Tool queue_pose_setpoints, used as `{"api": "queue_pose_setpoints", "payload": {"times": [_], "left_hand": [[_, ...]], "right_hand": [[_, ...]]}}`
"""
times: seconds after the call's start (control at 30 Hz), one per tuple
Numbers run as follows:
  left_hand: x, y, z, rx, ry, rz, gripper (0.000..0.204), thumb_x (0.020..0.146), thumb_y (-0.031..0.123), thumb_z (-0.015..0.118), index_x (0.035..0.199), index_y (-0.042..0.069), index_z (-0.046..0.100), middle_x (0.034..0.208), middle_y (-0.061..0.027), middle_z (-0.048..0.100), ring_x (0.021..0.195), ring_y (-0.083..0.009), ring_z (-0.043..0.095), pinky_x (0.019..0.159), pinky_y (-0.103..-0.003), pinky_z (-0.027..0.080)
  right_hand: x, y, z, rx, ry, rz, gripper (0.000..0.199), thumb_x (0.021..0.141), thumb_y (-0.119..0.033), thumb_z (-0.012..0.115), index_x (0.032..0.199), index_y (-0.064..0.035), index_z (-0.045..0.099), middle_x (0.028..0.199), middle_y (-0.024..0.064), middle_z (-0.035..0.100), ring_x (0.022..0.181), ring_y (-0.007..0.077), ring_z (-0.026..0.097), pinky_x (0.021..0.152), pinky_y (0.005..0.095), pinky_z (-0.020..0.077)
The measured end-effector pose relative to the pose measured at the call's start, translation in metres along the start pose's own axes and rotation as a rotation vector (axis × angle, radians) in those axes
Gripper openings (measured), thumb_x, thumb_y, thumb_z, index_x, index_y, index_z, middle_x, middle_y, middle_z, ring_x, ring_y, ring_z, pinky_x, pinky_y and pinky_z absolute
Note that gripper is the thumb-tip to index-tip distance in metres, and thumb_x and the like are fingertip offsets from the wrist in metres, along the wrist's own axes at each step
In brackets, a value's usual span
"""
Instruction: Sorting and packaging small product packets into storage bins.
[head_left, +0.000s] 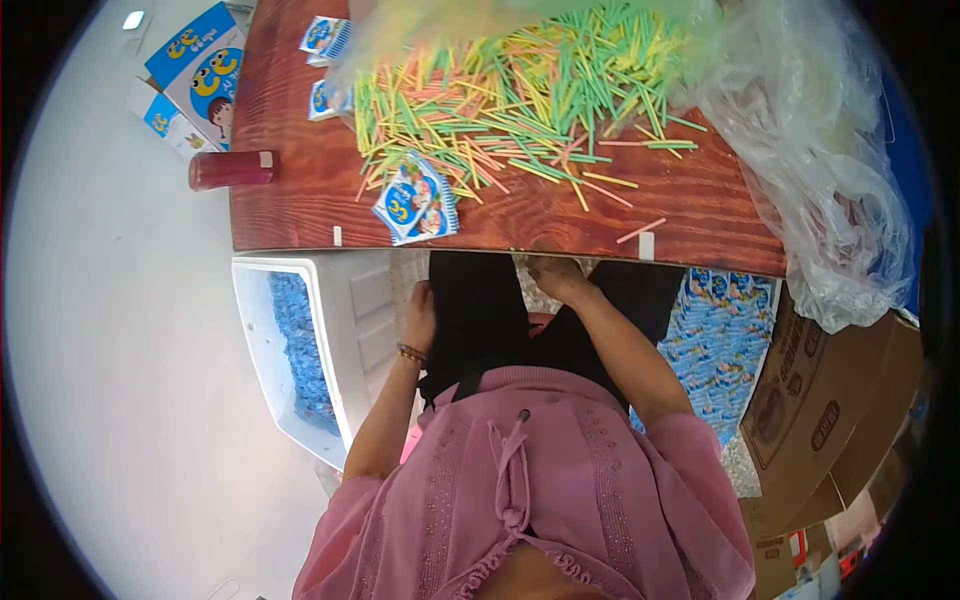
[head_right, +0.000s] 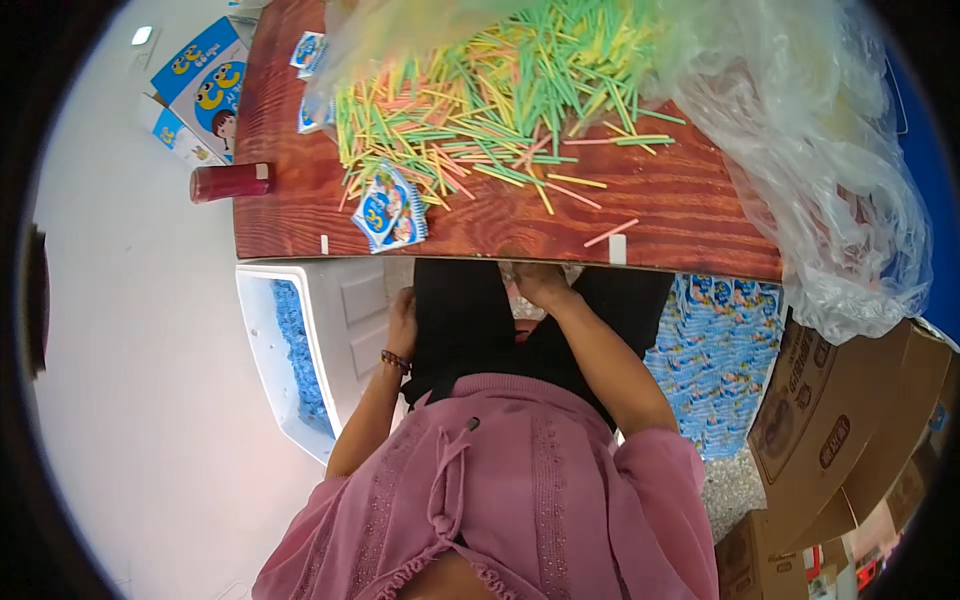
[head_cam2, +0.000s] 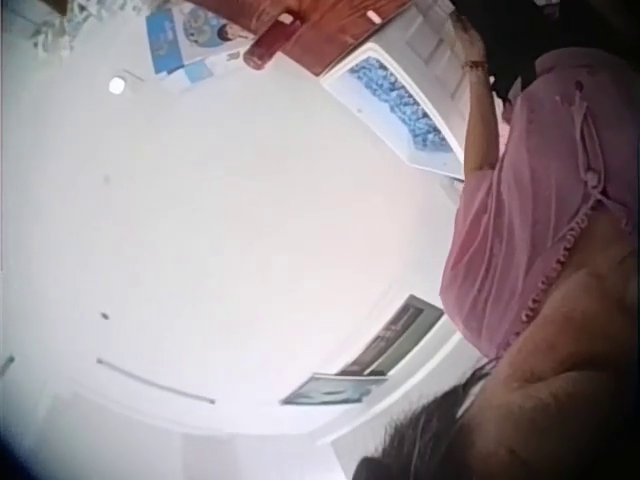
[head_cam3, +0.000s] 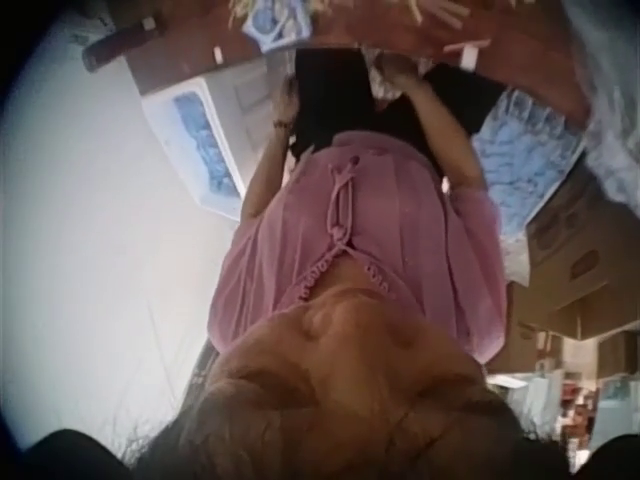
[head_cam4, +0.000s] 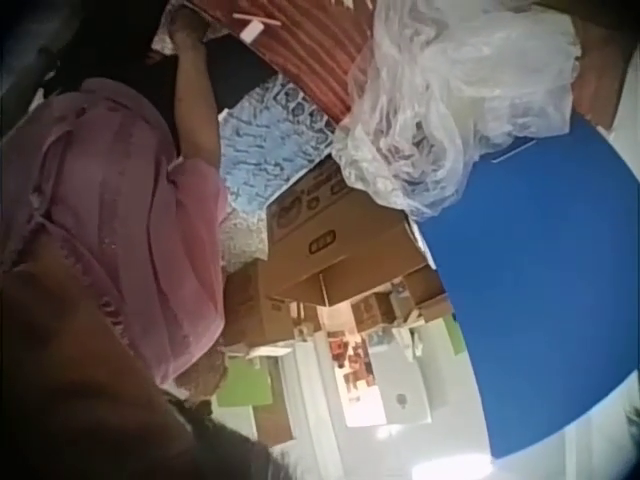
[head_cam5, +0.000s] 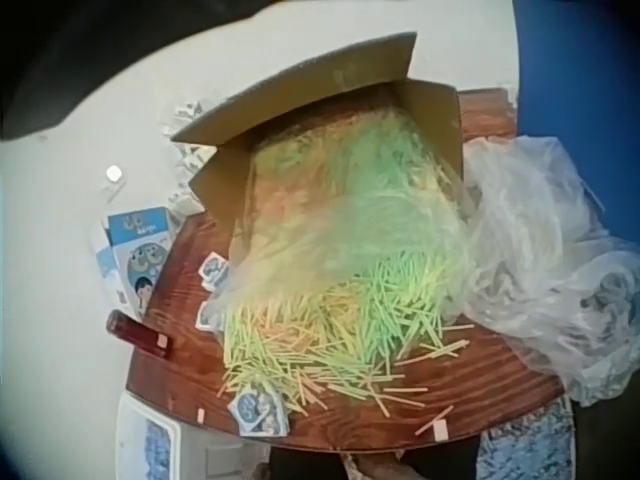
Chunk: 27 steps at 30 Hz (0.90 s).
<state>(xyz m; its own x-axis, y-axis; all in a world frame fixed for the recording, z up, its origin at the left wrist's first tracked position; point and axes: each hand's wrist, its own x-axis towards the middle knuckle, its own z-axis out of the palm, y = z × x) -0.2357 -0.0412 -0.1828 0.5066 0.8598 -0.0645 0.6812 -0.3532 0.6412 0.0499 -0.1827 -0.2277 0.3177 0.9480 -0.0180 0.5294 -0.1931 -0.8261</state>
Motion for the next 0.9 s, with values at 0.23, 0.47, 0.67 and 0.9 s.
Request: {"api": "queue_pose_setpoints", "payload": {"times": [0.23, 0.47, 0.67, 0.9], "left_hand": [[0.051, 0.185, -0.059, 0.071, 0.179, 0.246, 0.014, 0.088, 0.011, 0.062, 0.098, 0.001, 0.061, 0.09, -0.0108, 0.064, 0.086, -0.0261, 0.062, 0.083, -0.036, 0.048], [0.135, 0.18, -0.058, 0.277, 0.344, 0.237, 0.042, 0.07, 0.033, 0.08, 0.096, 0.006, 0.06, 0.094, -0.0077, 0.059, 0.096, -0.0296, 0.052, 0.09, -0.045, 0.034], [0.133, 0.18, -0.051, 0.219, 0.292, 0.169, 0.047, 0.069, 0.033, 0.08, 0.101, 0.008, 0.057, 0.096, -0.0083, 0.058, 0.101, -0.0303, 0.049, 0.087, -0.043, 0.032], [0.132, 0.183, -0.036, 0.241, 0.489, 0.282, 0.044, 0.073, 0.034, 0.077, 0.102, 0.008, 0.056, 0.097, -0.0091, 0.056, 0.1, -0.0299, 0.05, 0.087, -0.043, 0.032]], "right_hand": [[-0.02, -0.058, -0.068, 0.054, -0.343, 0.24, 0.023, 0.089, -0.017, 0.055, 0.106, -0.0062, 0.065, 0.104, 0.0189, 0.065, 0.099, 0.0353, 0.062, 0.086, 0.042, 0.0485], [-0.012, -0.141, -0.1, 0.49, -0.348, 0.215, 0.028, 0.096, -0.022, 0.052, 0.118, -0.0059, 0.058, 0.088, 0.0089, 0.067, 0.07, 0.0136, 0.065, 0.06, 0.0269, 0.0526], [0.018, -0.169, -0.097, 0.933, -0.022, 0.352, 0.03, 0.097, -0.015, 0.047, 0.124, -0.0009, 0.05, 0.09, 0.0111, 0.065, 0.07, 0.0178, 0.067, 0.059, 0.0277, 0.0529], [0.017, -0.173, -0.111, 0.947, 0.079, 0.374, 0.027, 0.097, -0.013, 0.05, 0.121, -0.0009, 0.053, 0.09, 0.0074, 0.066, 0.072, 0.0129, 0.066, 0.061, 0.023, 0.0526]]}}
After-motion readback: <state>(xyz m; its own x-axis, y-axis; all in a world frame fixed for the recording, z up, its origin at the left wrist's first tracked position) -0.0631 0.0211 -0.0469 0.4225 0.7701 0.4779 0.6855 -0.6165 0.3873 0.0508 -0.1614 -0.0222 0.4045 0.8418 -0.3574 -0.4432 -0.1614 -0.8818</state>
